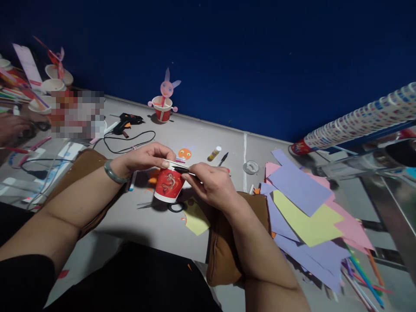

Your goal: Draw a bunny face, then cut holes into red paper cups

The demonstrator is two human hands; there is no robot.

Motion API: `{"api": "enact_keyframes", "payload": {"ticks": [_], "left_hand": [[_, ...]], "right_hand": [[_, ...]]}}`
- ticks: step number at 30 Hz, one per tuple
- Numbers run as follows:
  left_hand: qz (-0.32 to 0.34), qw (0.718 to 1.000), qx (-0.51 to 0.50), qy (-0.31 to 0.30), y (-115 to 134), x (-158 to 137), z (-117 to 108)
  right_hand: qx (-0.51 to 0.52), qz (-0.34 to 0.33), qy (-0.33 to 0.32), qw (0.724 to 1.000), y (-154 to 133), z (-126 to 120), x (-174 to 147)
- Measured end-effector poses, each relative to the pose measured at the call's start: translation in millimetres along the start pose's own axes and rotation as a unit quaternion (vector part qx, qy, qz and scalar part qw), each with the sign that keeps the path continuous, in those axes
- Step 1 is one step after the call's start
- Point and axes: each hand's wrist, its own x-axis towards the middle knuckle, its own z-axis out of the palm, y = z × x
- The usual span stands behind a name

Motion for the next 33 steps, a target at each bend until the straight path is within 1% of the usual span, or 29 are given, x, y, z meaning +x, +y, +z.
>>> {"api": "enact_keyframes", "payload": {"ticks": [7, 11, 18, 22, 33], "left_hand": [[0.003, 1.000, -0.001, -0.006, -0.9, -0.2, -0.3], [0.007, 1.000, 0.005, -0.005, -2.6, -0.4, -1.2], [0.003, 1.000, 0.016, -0.013, -0.7, -0.4, -2.3], [0.002, 1.000, 0.010, -0.007, -0.1, -0.4, -1.3], [0.000, 1.000, 0.017, 0.012, -2.5, -0.4, -0.9]], "right_hand": [[-0.031, -0.003, -0.004, 1.000, -0.2, 0.4, -0.7], [-0.045, -0.013, 0.009, 0.999, 0.3, 1.7, -1.6], [-0.045, -0.010, 0.000, 0.999, 2.2, 4.0, -4.0], [-0.054, -0.010, 0.003, 0.998, 2.6, 4.8, -4.3], [-0.018, -0.006, 0.012, 1.000, 3.5, 5.0, -1.5]]}}
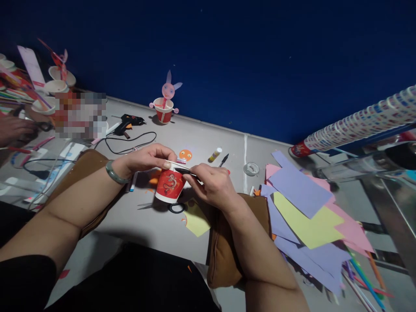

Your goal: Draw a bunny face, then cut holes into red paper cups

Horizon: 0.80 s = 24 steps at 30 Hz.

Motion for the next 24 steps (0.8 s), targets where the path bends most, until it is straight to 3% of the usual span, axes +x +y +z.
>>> {"api": "enact_keyframes", "payload": {"ticks": [10, 19, 24], "left_hand": [[0.020, 1.000, 0.005, -0.019, 0.0, 1.6, -2.8], [0.020, 0.999, 0.023, -0.018, 1.2, 1.2, -2.5], [0.027, 0.999, 0.025, -0.010, 1.6, 2.2, -2.1]], "right_hand": [[0.015, 0.004, 0.010, 1.000, -0.3, 1.3, 0.4], [0.125, 0.069, -0.024, 0.989, -0.6, -2.2, 3.6], [0.138, 0.094, -0.031, 0.986, -2.5, -3.8, 5.0]]}}
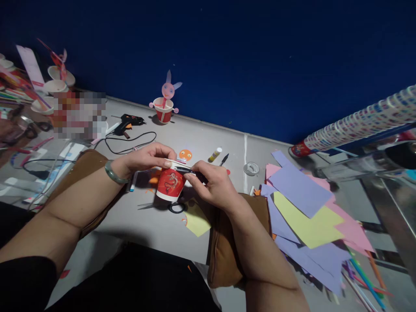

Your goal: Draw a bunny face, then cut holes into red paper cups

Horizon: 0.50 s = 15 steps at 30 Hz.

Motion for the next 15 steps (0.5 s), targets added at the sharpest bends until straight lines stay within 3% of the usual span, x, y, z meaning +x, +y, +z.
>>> {"api": "enact_keyframes", "payload": {"ticks": [15], "left_hand": [[0.019, 0.999, -0.026, 0.020, -7.6, 3.0, 2.2]], "right_hand": [[-0.035, 0.016, 0.010, 0.999, -6.8, 1.0, 0.6]]}}
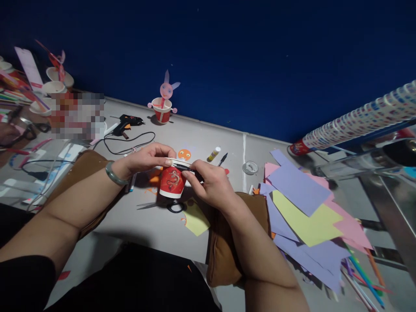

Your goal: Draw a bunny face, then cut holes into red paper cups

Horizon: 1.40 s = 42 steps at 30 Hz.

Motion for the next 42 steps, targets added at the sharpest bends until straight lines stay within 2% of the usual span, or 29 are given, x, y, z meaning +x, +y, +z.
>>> {"api": "enact_keyframes", "payload": {"ticks": [10, 14, 16, 19, 22, 25, 30, 34, 38, 42], "left_hand": [[-0.008, 0.999, -0.035, 0.024, -2, 0, 3], [-0.010, 0.999, -0.024, 0.042, -2, -2, 3], [-0.003, 0.998, -0.019, 0.056, -2, -2, 3], [0.007, 0.997, -0.013, 0.075, -4, -2, 3], [0.023, 0.995, 0.002, 0.102, -7, 0, 2], [0.053, 0.989, 0.018, 0.140, -9, 3, 4], [0.073, 0.979, 0.052, 0.185, -7, 7, 10], [0.081, 0.971, 0.106, 0.200, -7, 7, 12], [0.097, 0.958, 0.167, 0.211, -12, 7, 11], [0.118, 0.940, 0.234, 0.218, -14, 6, 11]], "right_hand": [[-0.004, 0.010, 0.005, 1.000, 5, 7, -1], [0.053, 0.033, 0.035, 0.997, 9, 10, -2], [0.111, 0.075, 0.082, 0.988, 12, 12, -2], [0.211, 0.147, 0.143, 0.956, 17, 16, -3], [0.262, 0.193, 0.148, 0.934, 19, 20, -2], [0.232, 0.204, 0.141, 0.941, 17, 23, -1], [0.164, 0.166, 0.121, 0.965, 11, 25, -2], [0.111, 0.133, 0.109, 0.979, 8, 27, -3], [0.062, 0.127, 0.070, 0.988, 8, 28, -3], [0.043, 0.128, 0.057, 0.989, 8, 28, -3]]}}
